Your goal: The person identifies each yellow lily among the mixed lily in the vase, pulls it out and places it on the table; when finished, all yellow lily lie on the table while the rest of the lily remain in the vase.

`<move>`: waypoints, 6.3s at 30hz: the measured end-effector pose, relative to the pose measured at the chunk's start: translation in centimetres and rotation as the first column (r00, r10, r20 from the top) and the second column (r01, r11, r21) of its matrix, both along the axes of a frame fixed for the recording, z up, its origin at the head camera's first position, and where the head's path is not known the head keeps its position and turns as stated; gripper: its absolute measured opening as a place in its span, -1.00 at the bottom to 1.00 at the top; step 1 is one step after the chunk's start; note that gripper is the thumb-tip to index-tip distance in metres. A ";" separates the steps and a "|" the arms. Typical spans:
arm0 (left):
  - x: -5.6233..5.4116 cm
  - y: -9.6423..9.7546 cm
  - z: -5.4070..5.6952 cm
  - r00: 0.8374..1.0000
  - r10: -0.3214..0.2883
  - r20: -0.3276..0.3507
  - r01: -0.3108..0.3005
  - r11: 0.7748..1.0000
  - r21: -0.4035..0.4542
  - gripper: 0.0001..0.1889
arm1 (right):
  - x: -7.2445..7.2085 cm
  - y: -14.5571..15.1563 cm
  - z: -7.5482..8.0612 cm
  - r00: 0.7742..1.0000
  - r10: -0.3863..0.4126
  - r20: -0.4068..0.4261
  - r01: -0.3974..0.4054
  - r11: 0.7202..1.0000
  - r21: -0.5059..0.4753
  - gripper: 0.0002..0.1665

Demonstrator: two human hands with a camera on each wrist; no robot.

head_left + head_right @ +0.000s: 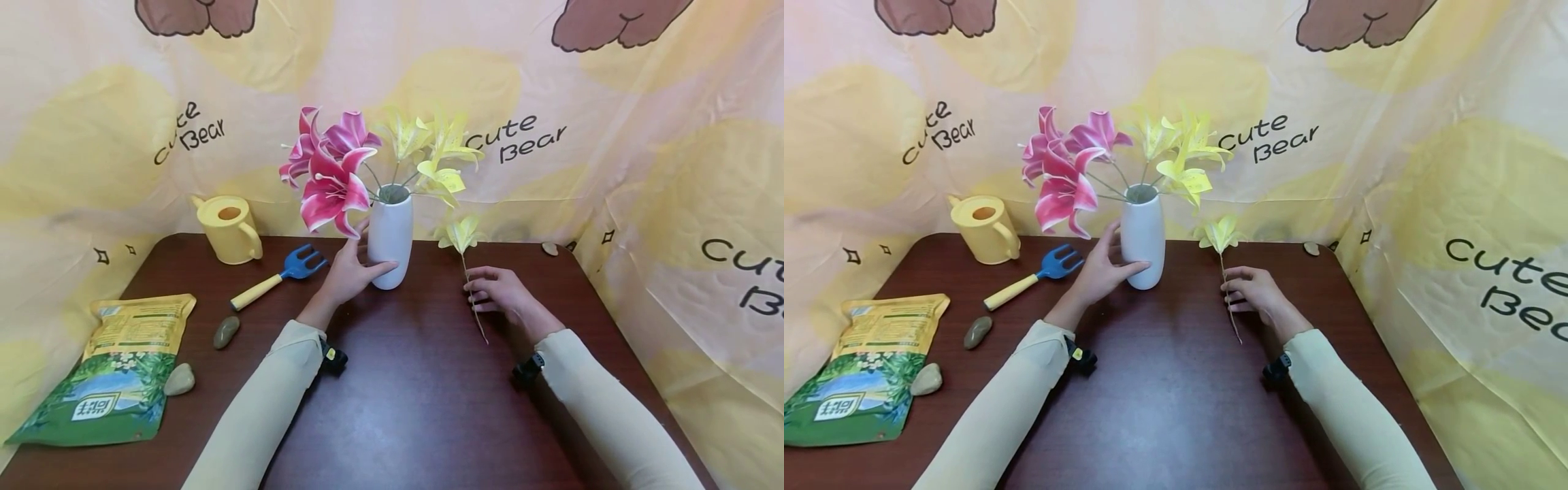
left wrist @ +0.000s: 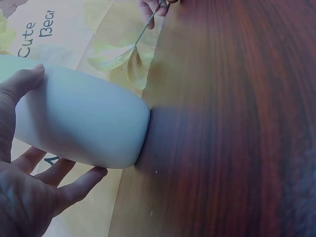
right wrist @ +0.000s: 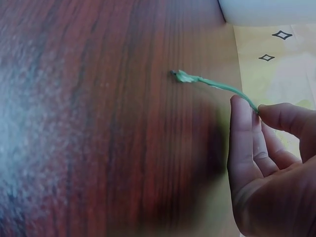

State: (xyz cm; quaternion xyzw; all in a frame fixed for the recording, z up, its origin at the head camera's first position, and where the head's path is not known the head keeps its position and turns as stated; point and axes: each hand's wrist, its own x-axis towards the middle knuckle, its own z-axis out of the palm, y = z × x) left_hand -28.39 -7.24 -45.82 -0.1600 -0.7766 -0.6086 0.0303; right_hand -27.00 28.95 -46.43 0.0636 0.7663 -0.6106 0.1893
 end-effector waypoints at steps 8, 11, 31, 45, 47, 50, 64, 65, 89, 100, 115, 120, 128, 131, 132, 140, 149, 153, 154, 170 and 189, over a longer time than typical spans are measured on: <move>0.0 0.0 -0.2 1.000 0.007 0.003 -0.007 1.000 -0.009 0.04 | 0.4 -0.4 0.7 0.992 -0.071 -0.102 0.075 0.997 0.033 -0.37; -0.1 0.0 -0.2 1.000 0.010 0.007 -0.009 1.000 -0.014 0.04 | 0.6 -1.0 1.8 0.973 -0.104 -0.206 0.124 0.989 0.085 -0.40; 0.1 0.1 -0.1 1.000 0.013 0.011 -0.013 1.000 -0.009 0.03 | 4.1 -13.4 8.5 0.802 -0.380 -0.461 0.237 0.911 -0.338 -0.62; 0.0 0.2 -0.4 1.000 0.002 0.002 -0.002 1.000 0.010 0.05 | 1.8 -21.1 11.0 0.667 -0.696 -0.265 0.415 0.643 -0.644 -0.60; 0.0 0.3 -0.4 1.000 -0.005 -0.006 0.005 1.000 0.012 0.04 | 1.5 -21.7 11.4 0.653 -0.721 -0.229 0.439 0.608 -0.662 -0.66; -0.1 0.3 -0.4 1.000 -0.012 -0.021 0.012 1.000 0.023 0.04 | 1.1 -22.4 11.8 0.633 -0.746 -0.206 0.460 0.577 -0.675 -0.81; -0.2 0.2 -0.4 1.000 -0.022 -0.023 0.023 0.999 0.045 0.06 | 0.3 -23.1 13.3 0.636 -0.753 -0.166 0.494 0.563 -0.662 -0.75; -0.2 0.2 -0.4 0.999 -0.021 -0.028 0.022 0.999 0.041 0.06 | 0.3 -23.0 13.4 0.633 -0.755 -0.171 0.491 0.562 -0.665 -0.74; 0.0 0.2 -0.2 1.000 0.000 -0.010 0.000 1.000 0.009 0.08 | 1.2 -18.9 18.4 0.604 -0.668 -0.434 0.222 0.664 -0.714 -0.90; 0.1 0.2 -0.3 1.000 -0.004 -0.012 0.004 1.000 0.020 0.07 | 1.4 -14.3 20.4 0.664 -0.639 -0.388 0.166 0.632 -0.757 -0.85; 0.0 0.1 -0.6 1.000 0.012 0.009 -0.013 1.000 0.024 0.06 | 1.2 -6.2 18.9 0.789 -0.529 -0.313 0.189 0.693 -0.695 -0.38; -0.1 0.3 -0.6 1.000 0.008 0.010 -0.008 1.000 0.024 0.04 | 0.8 -3.2 17.4 0.810 -0.532 -0.247 0.195 0.641 -0.742 -0.59; -0.1 0.1 -0.5 1.000 0.007 0.003 -0.007 1.000 0.016 0.06 | 0.2 1.9 13.7 0.838 -0.526 -0.147 0.320 0.691 -0.648 -0.76; 0.0 0.2 -0.5 1.000 0.009 0.012 -0.010 1.000 0.016 0.06 | -0.2 3.3 12.0 0.844 -0.523 -0.116 0.352 0.705 -0.615 -0.78; -0.1 0.2 -0.5 1.000 0.010 0.014 -0.010 1.000 0.017 0.06 | -0.3 3.6 11.5 0.847 -0.520 -0.110 0.359 0.711 -0.604 -0.78; -0.2 0.2 -0.6 1.000 0.009 -0.001 -0.009 0.999 0.034 0.04 | -0.9 5.0 7.7 0.935 -0.349 -0.067 0.285 0.849 -0.445 -0.69; -0.1 0.2 -0.6 1.000 0.005 -0.005 -0.005 1.000 0.022 0.04 | -1.9 5.6 4.0 0.996 -0.075 -0.050 0.073 0.996 -0.043 -0.63; -0.1 0.2 -0.6 1.000 0.009 -0.001 -0.009 1.000 0.013 0.05 | -2.3 5.5 2.7 0.999 -0.051 0.005 0.050 0.997 0.058 -0.50; -0.1 0.2 -0.6 1.000 0.009 0.000 -0.009 1.000 0.012 0.06 | -2.3 5.4 2.4 0.999 -0.046 0.015 0.045 0.996 0.082 -0.48; -0.2 0.2 -0.7 1.000 0.000 -0.010 0.001 1.000 0.015 0.04 | -2.1 2.6 1.3 0.999 -0.019 -0.043 0.024 0.990 0.138 -0.48; -0.3 0.3 -0.8 1.000 0.006 -0.022 -0.005 0.999 0.037 0.03 | -1.3 2.2 3.5 0.980 -0.099 -0.175 0.141 0.960 0.242 -0.43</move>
